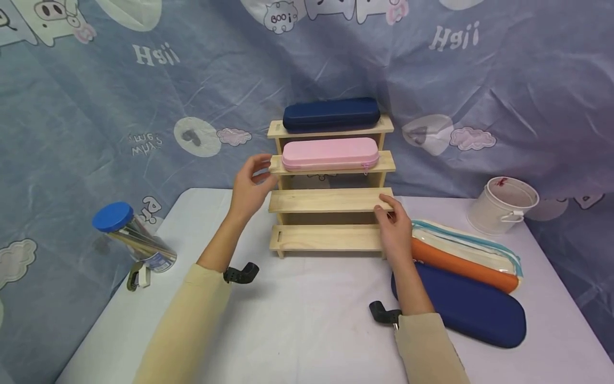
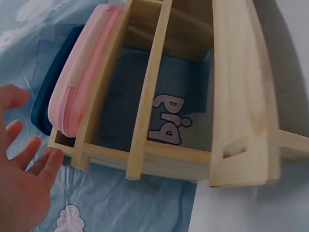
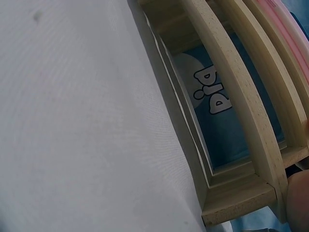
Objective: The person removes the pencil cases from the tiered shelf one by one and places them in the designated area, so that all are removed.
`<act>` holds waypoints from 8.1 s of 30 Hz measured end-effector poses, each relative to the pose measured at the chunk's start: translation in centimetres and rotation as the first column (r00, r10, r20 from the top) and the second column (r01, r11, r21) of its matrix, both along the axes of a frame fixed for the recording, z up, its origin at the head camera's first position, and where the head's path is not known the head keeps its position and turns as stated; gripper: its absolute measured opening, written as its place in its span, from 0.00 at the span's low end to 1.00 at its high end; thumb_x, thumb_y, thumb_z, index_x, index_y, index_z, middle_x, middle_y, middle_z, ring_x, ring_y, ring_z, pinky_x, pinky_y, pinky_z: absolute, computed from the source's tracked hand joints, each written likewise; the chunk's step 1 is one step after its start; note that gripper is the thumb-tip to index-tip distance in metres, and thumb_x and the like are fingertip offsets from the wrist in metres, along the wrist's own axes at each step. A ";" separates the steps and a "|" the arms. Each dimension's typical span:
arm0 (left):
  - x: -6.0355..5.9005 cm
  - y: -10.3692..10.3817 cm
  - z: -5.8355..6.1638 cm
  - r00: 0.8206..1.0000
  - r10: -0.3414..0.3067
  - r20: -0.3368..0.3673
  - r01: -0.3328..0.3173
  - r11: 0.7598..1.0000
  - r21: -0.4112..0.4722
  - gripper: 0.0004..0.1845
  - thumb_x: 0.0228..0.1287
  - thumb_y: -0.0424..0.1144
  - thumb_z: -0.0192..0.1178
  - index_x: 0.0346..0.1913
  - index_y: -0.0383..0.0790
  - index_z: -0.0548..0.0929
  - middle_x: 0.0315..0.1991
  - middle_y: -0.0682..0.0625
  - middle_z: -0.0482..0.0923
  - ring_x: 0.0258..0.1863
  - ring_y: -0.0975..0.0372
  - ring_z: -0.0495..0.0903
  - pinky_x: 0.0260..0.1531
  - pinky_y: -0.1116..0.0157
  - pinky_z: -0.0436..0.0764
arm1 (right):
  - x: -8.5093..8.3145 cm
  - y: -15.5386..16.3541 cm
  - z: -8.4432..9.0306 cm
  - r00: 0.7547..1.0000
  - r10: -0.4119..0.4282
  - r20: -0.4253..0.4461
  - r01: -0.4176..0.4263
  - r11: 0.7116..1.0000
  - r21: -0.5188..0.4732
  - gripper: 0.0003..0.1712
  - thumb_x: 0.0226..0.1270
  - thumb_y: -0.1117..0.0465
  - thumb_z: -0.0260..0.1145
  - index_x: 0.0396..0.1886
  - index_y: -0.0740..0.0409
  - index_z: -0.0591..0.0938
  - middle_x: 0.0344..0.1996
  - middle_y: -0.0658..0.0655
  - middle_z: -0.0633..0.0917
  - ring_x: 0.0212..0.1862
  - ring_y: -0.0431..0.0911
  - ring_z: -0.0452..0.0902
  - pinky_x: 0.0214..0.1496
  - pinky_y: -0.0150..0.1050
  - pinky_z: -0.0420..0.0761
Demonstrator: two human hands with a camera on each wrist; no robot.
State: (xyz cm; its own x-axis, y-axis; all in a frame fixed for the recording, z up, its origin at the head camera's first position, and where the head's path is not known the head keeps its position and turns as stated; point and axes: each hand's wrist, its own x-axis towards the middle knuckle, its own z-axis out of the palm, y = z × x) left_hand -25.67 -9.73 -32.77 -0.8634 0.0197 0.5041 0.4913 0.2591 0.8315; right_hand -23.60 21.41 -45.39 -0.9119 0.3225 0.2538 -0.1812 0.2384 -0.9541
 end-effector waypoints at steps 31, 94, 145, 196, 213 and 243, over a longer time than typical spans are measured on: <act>-6.9 1.6 -0.8 0.974 -0.149 0.172 0.163 0.984 -0.074 0.34 0.48 0.30 0.74 0.62 0.42 0.75 0.55 0.44 0.75 0.48 0.59 0.78 0.45 0.66 0.80 | -0.3 -0.2 -0.4 1.000 0.013 -0.012 -0.012 1.000 0.004 0.24 0.68 0.47 0.63 0.62 0.44 0.77 0.59 0.48 0.74 0.45 0.43 0.69 0.44 0.29 0.71; -0.4 -5.4 -0.6 0.988 -0.155 -0.017 0.156 0.985 0.069 0.25 0.48 0.29 0.74 0.52 0.30 0.82 0.56 0.42 0.72 0.53 0.55 0.74 0.52 0.58 0.79 | -0.2 0.4 -0.3 1.000 0.013 -0.011 -0.013 1.000 -0.004 0.24 0.67 0.47 0.64 0.62 0.43 0.77 0.60 0.47 0.74 0.48 0.42 0.70 0.46 0.27 0.71; 5.6 -16.9 -8.3 0.996 0.079 -0.048 -0.068 0.975 0.211 0.27 0.42 0.17 0.71 0.51 0.22 0.79 0.55 0.32 0.70 0.54 0.51 0.74 0.48 0.66 0.80 | -0.2 -0.1 -0.1 1.000 -0.012 0.012 0.012 0.999 0.041 0.24 0.68 0.44 0.62 0.62 0.40 0.77 0.60 0.46 0.75 0.49 0.41 0.68 0.49 0.30 0.70; 6.2 -20.0 -16.5 0.899 0.375 0.227 -0.353 0.926 -0.133 0.27 0.36 0.35 0.82 0.44 0.34 0.84 0.49 0.47 0.71 0.46 0.51 0.78 0.40 0.71 0.82 | -0.1 -0.4 -0.2 1.000 -0.020 0.004 0.020 0.999 0.046 0.23 0.68 0.45 0.61 0.62 0.39 0.77 0.59 0.46 0.75 0.48 0.41 0.68 0.48 0.29 0.70; 6.5 -19.9 -16.3 0.856 0.414 0.311 -0.312 0.892 -0.327 0.30 0.40 0.41 0.81 0.47 0.38 0.79 0.51 0.40 0.69 0.51 0.48 0.77 0.50 0.57 0.79 | -0.3 -0.2 -0.4 1.000 -0.012 0.006 0.012 0.999 0.041 0.23 0.68 0.44 0.62 0.62 0.39 0.77 0.58 0.46 0.75 0.46 0.41 0.68 0.46 0.30 0.70; 6.5 -16.9 -9.6 0.946 0.233 0.227 -0.180 0.957 -0.229 0.32 0.62 0.48 0.65 0.68 0.47 0.69 0.63 0.44 0.70 0.60 0.48 0.70 0.56 0.46 0.73 | 0.0 0.2 -0.2 1.000 0.000 0.008 0.000 0.999 0.035 0.24 0.67 0.43 0.62 0.62 0.38 0.77 0.60 0.44 0.74 0.49 0.40 0.67 0.50 0.32 0.70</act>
State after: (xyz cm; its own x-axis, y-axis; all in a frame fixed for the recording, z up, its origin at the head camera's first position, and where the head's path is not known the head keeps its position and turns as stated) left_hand -19.22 -26.58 -42.34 -0.9564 -0.0934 0.2766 0.1931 0.5082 0.8393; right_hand -23.61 21.65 -45.64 -0.9140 0.3132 0.2579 -0.1739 0.2721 -0.9464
